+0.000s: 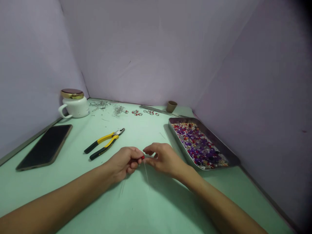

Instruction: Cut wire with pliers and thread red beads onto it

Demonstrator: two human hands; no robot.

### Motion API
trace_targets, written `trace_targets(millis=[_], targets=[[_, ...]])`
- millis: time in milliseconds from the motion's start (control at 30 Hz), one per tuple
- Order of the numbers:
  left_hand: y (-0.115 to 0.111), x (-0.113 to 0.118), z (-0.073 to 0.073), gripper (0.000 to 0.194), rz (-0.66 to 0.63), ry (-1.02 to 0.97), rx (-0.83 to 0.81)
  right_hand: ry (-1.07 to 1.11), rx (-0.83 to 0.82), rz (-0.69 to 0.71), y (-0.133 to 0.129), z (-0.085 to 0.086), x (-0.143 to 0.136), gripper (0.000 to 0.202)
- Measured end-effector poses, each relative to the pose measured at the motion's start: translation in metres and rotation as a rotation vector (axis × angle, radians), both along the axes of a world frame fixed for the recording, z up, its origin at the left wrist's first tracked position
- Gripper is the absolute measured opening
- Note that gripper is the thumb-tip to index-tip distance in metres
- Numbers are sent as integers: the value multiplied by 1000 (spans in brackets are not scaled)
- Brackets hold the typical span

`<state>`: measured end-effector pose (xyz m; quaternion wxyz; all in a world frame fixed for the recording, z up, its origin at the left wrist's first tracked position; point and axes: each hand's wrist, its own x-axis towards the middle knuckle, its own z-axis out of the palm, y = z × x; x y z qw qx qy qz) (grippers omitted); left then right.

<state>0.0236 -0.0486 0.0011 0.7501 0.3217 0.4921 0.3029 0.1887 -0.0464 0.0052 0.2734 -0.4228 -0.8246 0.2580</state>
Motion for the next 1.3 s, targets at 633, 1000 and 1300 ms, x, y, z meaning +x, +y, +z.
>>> trace_targets(millis=[633,1000,1300], targets=[[-2,2,1,17,15,254,466,199,14,-90,1,-7,-5,15],[-2,2,0,8,104,284,498,232,97,-156,1,-11,-7,5],[6,-3,4,4,139,53,201,205,470,-239,-15,1,-13,9]])
